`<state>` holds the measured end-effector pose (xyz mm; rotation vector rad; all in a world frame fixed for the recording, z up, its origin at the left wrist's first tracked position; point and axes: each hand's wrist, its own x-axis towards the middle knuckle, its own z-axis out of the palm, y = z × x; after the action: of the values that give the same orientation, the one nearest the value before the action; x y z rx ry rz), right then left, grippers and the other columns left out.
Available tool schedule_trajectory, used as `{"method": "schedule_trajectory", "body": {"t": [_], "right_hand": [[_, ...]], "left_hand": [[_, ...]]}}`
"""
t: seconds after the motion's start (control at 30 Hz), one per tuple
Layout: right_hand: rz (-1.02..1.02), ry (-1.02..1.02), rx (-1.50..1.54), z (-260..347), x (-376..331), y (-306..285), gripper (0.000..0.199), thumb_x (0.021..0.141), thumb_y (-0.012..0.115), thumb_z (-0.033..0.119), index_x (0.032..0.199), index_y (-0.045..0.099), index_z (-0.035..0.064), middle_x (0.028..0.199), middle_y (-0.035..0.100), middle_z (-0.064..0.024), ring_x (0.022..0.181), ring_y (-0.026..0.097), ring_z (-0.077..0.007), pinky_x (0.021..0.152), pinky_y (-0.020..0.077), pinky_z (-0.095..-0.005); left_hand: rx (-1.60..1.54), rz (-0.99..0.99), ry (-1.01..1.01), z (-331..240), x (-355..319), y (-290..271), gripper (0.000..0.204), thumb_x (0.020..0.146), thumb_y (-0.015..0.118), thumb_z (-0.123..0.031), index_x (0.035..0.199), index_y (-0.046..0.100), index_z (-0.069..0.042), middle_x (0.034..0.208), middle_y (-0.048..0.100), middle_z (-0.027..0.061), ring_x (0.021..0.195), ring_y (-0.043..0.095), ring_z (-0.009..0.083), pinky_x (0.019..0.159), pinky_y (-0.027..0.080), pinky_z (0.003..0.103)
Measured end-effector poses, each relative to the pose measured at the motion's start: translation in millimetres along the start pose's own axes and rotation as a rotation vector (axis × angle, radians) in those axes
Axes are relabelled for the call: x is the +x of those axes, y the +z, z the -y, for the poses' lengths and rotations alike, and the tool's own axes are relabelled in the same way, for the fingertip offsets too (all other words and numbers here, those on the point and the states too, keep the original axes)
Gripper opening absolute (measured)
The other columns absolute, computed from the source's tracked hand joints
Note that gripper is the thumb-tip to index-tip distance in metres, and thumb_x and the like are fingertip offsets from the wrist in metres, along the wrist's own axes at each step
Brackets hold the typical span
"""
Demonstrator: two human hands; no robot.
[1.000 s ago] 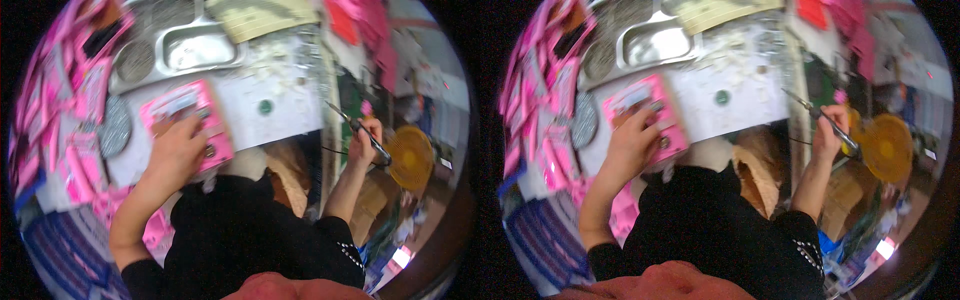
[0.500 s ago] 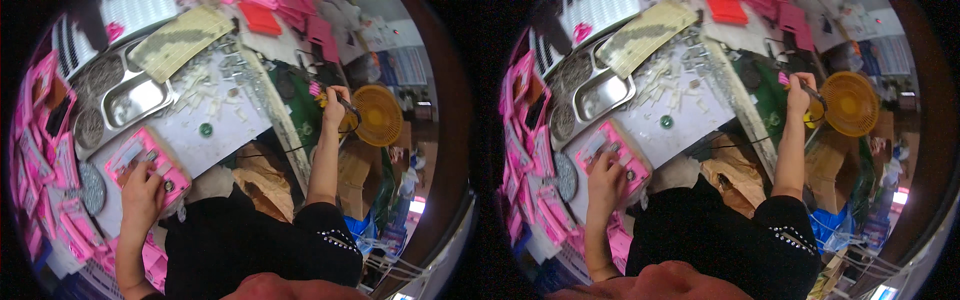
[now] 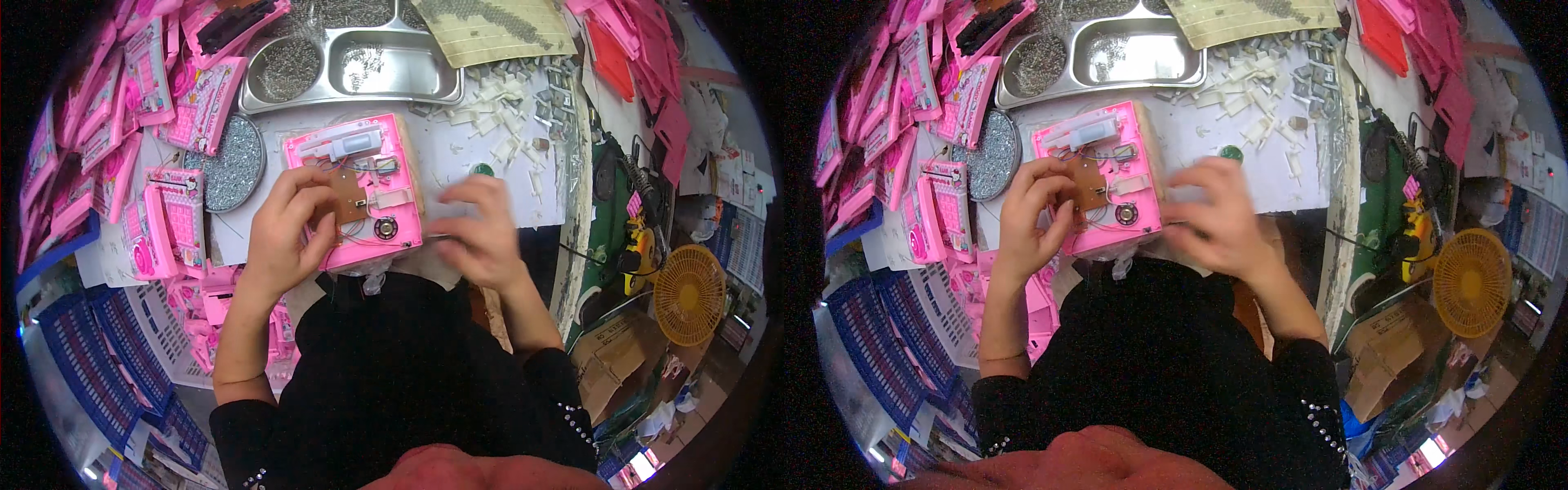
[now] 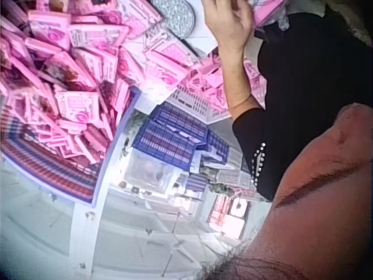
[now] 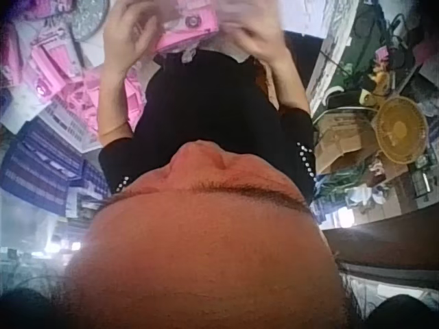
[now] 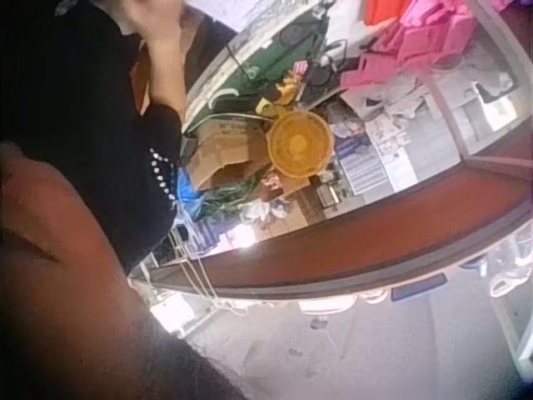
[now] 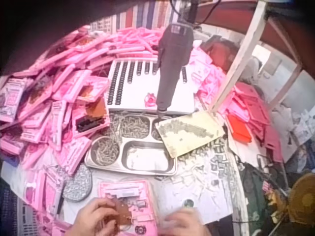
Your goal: Soldering electronic components and assembling the plastic casing for a toy cash register.
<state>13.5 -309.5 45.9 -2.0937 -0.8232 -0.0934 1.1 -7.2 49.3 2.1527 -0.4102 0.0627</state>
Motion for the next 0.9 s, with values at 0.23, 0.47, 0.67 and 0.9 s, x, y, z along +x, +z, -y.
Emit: {"method": "schedule_trajectory", "body": {"t": [0.23, 0.47, 0.67, 0.9], "right_hand": [[0.086, -0.016, -0.098, 7.3, 32.6, 39.4, 0.034, 0.076, 0.084, 0.03, 0.106, 0.076, 0.0149, 0.145, 0.056, -0.0125, 0.135, 0.038, -0.0428, 0.112, 0.0331, -0.0524], [0.084, -0.039, -0.172, 12.2, 25.2, 50.6, 0.036, 0.077, 0.084, 0.028, 0.109, 0.075, 0.0131, 0.148, 0.054, -0.0133, 0.137, 0.036, -0.0443, 0.113, 0.0325, -0.0515], [-0.126, -0.007, -0.182, -7.5, 45.0, 18.2, 0.021, 0.077, 0.08, 0.012, 0.097, 0.073, 0.0093, 0.107, 0.07, -0.0076, 0.103, 0.06, -0.0338, 0.089, 0.0486, -0.0434], [-0.094, 0.105, -0.175, -25.7, 61.7, 34.4, 0.018, 0.075, 0.082, 0.012, 0.088, 0.071, 0.0063, 0.08, 0.067, -0.0066, 0.076, 0.06, -0.0267, 0.069, 0.0471, -0.0373]], "left_hand": [[0.016, -0.07, 0.055, 3.3, -8.5, 12.1, 0.025, 0.078, 0.073, 0.001, 0.102, 0.066, -0.003, 0.114, 0.064, 0.0161, 0.101, 0.067, 0.0354, 0.083, 0.056, 0.041], [0.154, -0.093, 0.182, 2.7, 2.6, 20.6, 0.026, 0.075, 0.076, -0.004, 0.1, 0.069, -0.01, 0.111, 0.064, 0.0087, 0.096, 0.065, 0.0284, 0.08, 0.047, 0.041], [0.324, -0.048, 0.321, 2.7, 29.3, 24.1, 0.026, 0.075, 0.078, -0.015, 0.1, 0.071, -0.011, 0.106, 0.062, 0.0055, 0.092, 0.06, 0.0236, 0.085, 0.042, 0.041], [0.424, -0.043, 0.331, 1.7, 42.7, 34.6, 0.026, 0.076, 0.076, -0.018, 0.101, 0.073, -0.014, 0.101, 0.059, 0.0022, 0.092, 0.058, 0.0215, 0.089, 0.039, 0.041]]}}
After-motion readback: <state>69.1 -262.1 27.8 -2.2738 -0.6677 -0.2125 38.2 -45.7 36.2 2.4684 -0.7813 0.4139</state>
